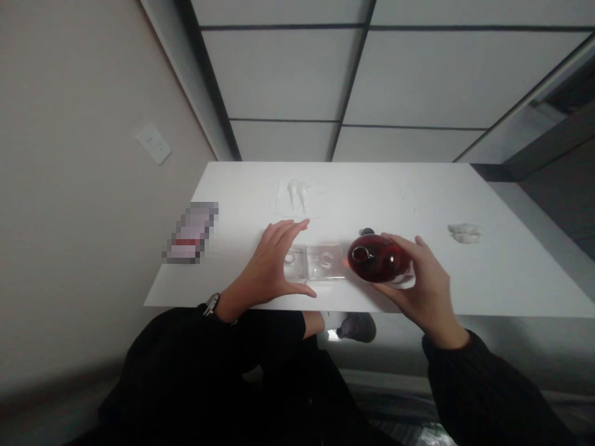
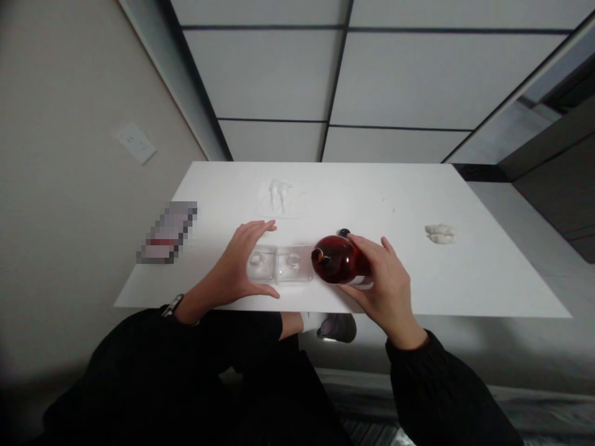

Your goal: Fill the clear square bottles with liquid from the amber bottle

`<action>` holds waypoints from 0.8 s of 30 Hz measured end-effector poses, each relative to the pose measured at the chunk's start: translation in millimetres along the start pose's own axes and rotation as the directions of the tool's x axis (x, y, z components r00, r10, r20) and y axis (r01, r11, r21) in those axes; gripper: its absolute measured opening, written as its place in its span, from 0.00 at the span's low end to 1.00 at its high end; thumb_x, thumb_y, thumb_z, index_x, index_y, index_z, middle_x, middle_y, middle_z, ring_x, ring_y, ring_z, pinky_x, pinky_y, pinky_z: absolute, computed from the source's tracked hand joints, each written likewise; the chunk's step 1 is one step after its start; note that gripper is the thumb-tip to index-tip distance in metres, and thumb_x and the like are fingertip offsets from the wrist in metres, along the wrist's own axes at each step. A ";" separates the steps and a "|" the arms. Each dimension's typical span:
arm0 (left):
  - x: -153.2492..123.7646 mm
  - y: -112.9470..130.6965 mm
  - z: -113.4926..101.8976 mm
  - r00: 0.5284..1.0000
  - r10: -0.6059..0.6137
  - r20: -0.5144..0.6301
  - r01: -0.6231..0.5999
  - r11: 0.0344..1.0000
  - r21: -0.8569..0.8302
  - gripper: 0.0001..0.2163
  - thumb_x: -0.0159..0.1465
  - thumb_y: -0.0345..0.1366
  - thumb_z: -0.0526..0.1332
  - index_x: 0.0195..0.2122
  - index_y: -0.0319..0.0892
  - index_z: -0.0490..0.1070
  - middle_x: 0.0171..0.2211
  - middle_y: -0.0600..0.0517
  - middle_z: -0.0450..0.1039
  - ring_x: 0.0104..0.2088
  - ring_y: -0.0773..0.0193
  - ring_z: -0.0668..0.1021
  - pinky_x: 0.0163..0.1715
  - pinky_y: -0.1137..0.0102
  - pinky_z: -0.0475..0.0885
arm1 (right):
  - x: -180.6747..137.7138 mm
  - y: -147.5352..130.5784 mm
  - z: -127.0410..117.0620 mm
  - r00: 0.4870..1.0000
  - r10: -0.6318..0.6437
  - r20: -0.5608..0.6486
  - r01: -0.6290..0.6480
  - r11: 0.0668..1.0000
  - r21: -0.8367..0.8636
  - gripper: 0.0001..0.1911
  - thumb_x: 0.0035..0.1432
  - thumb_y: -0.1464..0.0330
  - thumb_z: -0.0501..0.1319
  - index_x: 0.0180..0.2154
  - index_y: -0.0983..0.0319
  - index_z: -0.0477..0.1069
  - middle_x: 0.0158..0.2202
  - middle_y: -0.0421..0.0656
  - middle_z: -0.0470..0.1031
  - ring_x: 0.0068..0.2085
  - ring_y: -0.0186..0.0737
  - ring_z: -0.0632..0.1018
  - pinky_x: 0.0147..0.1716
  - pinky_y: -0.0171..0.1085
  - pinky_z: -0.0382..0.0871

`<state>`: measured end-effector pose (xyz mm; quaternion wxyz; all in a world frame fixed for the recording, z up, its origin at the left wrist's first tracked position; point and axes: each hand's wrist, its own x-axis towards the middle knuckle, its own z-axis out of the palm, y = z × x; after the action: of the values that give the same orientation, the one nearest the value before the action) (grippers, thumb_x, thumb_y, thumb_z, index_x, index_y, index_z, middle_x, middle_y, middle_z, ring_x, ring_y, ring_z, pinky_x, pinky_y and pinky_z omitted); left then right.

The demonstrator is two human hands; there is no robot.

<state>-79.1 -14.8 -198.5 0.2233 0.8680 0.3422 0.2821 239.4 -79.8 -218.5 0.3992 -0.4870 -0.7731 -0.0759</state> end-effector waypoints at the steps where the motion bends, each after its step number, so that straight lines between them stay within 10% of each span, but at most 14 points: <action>1: -1.4 -3.9 -3.6 0.999 0.014 -0.034 -0.015 1.000 -0.021 0.61 0.47 0.62 0.79 0.76 0.48 0.52 0.71 0.35 0.63 0.72 0.32 0.65 0.74 0.37 0.56 | 2.0 0.3 -1.6 1.000 -0.019 0.018 0.020 0.999 -0.025 0.38 0.62 0.56 0.73 0.68 0.59 0.65 0.56 0.58 0.82 0.54 0.60 0.85 0.61 0.69 0.73; 6: -12.9 -23.0 -20.3 0.995 -0.089 0.045 0.098 0.960 -0.261 0.60 0.54 0.60 0.77 0.79 0.52 0.44 0.77 0.35 0.51 0.73 0.35 0.66 0.72 0.40 0.62 | 12.5 -2.1 -9.0 0.992 -0.110 0.060 0.117 0.984 -0.135 0.41 0.61 0.66 0.75 0.70 0.60 0.62 0.57 0.59 0.82 0.54 0.60 0.85 0.62 0.68 0.73; 12: -16.5 -21.0 -12.3 0.949 -0.216 0.229 0.282 0.905 -0.317 0.57 0.57 0.50 0.79 0.79 0.48 0.46 0.66 0.36 0.71 0.67 0.39 0.74 0.70 0.42 0.64 | 21.0 -4.4 -13.6 0.979 -0.164 0.123 0.188 0.959 -0.212 0.42 0.61 0.74 0.73 0.72 0.60 0.60 0.59 0.59 0.81 0.56 0.61 0.84 0.60 0.67 0.75; 18: -16.2 -23.9 -9.0 0.971 -0.169 0.167 0.223 0.887 -0.404 0.61 0.51 0.61 0.78 0.79 0.47 0.47 0.71 0.33 0.63 0.68 0.36 0.71 0.70 0.40 0.64 | 25.7 -4.6 -15.4 0.970 -0.199 0.143 0.228 0.945 -0.234 0.43 0.62 0.74 0.72 0.73 0.58 0.58 0.59 0.58 0.81 0.56 0.62 0.84 0.60 0.67 0.75; 24: -14.9 -26.1 -10.3 0.973 -0.212 -0.095 0.148 0.882 -0.448 0.36 0.72 0.65 0.54 0.71 0.44 0.61 0.67 0.36 0.68 0.65 0.46 0.74 0.68 0.47 0.66 | 29.4 -3.0 -17.3 0.961 -0.225 0.158 0.261 0.929 -0.262 0.44 0.61 0.75 0.72 0.73 0.59 0.58 0.60 0.58 0.81 0.57 0.62 0.84 0.61 0.67 0.73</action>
<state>-107.0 -6.1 -211.0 0.4131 0.7378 0.3641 0.3906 240.3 -69.8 -185.7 0.2645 -0.4428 -0.8323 -0.2030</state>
